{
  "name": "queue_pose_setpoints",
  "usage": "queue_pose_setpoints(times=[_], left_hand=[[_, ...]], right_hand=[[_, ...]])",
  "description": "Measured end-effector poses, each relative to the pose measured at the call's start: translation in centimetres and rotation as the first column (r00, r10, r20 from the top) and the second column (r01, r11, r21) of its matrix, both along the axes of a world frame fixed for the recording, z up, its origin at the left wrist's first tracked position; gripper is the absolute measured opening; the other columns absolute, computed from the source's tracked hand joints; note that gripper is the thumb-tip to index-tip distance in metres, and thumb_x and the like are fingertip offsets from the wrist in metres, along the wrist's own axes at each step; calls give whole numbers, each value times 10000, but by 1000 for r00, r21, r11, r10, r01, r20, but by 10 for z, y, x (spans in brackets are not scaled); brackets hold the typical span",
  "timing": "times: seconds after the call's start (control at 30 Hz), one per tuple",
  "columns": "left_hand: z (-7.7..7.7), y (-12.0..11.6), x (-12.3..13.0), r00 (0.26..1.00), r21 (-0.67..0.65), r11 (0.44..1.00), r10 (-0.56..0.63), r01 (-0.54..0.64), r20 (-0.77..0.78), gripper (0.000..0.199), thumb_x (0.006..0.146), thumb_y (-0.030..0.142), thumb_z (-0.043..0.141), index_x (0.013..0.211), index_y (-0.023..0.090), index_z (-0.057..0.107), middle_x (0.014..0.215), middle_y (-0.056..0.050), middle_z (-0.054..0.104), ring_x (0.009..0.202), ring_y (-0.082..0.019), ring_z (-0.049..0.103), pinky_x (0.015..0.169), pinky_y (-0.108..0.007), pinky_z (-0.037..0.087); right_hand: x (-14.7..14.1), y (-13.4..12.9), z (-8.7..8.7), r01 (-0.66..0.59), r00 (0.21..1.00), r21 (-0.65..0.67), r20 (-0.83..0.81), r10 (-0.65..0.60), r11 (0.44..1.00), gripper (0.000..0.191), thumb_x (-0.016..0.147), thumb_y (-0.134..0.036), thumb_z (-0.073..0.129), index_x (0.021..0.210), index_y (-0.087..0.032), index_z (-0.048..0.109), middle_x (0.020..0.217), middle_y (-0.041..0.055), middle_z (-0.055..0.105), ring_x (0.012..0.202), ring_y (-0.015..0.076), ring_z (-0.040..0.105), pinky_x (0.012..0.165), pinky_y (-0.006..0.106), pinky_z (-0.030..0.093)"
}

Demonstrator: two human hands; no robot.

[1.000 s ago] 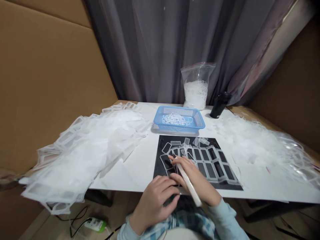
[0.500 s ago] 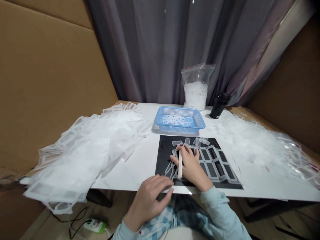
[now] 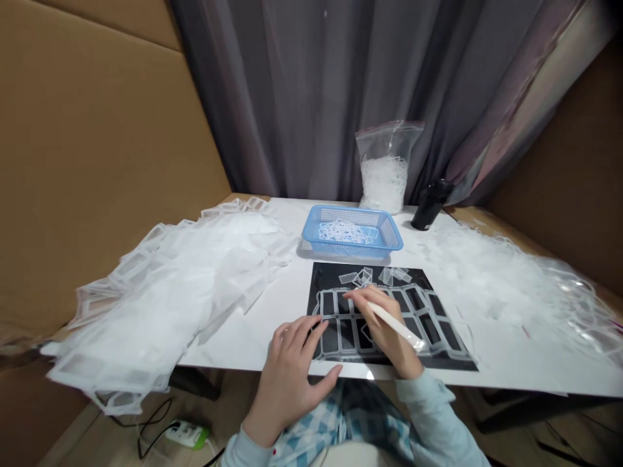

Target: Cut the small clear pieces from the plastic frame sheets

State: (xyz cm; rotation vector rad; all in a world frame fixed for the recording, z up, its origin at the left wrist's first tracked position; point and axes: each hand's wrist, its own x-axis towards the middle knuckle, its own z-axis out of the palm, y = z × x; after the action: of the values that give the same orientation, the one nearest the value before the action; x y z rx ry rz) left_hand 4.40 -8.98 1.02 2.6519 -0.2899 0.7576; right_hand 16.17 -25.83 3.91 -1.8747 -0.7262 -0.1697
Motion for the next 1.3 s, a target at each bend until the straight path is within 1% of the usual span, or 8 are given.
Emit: queue_pose_setpoints(times=[0.2,0.3,0.4,0.5,0.7,0.83,1.17,1.3], left_hand=[[-2,1,2,1000,63,998,-26,26,0,620,815,542,653,1291,160,547,1308,-78,595,1177,-253,542,1067,-436,274],[-6,2,3,999,110,993,-30,32,-15,606,799,454,677,1314,170,533,1319,-69,592,1180,-257,543,1072,-455,265],[-11,4,3,999,119,993,-17,21,-28,497,803,153,583,1298,173,542,1325,-59,591,1206,-230,528,1072,-441,274],[-15,4,3,1000,104,995,-3,6,-29,573,752,17,489,1298,180,543,1325,-47,593,1222,-214,519,1077,-438,277],[-19,4,3,1000,83,997,-3,5,-18,627,700,4,471,1290,197,562,1317,-38,601,1210,-214,530,1081,-439,289],[-19,4,3,1000,78,997,2,-1,-11,623,702,-2,465,1281,201,570,1309,-32,607,1198,-209,538,1091,-440,289],[-17,3,2,1000,57,998,2,-1,-9,582,717,-1,467,1258,180,581,1288,-38,617,1189,-212,546,1089,-448,282],[-16,2,3,1000,40,999,5,-5,-2,581,729,10,469,1273,185,574,1264,-38,629,1169,-208,558,1094,-444,271]], right_hand=[[-8,4,-3,-259,954,-33,-167,250,965,220,947,-378,615,1063,-209,696,909,24,709,796,156,671,700,212,498],[-9,4,-6,-323,915,-20,-264,307,946,274,981,-403,556,1129,-204,671,798,9,694,603,121,628,594,205,475],[-8,4,-7,-323,903,-3,-299,308,946,352,1007,-442,491,952,-177,717,642,-3,626,477,98,518,536,216,428],[-7,4,-8,-289,925,0,-257,279,957,379,989,-455,521,863,-168,735,610,13,586,589,134,554,621,235,442],[-10,7,-19,-278,902,54,-329,280,959,342,1030,-446,436,1120,-176,624,755,12,650,605,130,617,566,215,488],[-11,8,-18,-293,905,27,-315,286,956,264,1038,-403,439,1058,-187,591,781,-2,632,692,127,616,677,222,485],[-12,8,-10,-339,933,-120,-173,317,933,227,1047,-315,442,987,-189,621,722,-21,579,633,113,551,640,232,413],[-12,7,-11,-346,938,-169,-78,337,923,197,1036,-283,466,1029,-190,639,878,32,602,787,149,570,730,257,445]])
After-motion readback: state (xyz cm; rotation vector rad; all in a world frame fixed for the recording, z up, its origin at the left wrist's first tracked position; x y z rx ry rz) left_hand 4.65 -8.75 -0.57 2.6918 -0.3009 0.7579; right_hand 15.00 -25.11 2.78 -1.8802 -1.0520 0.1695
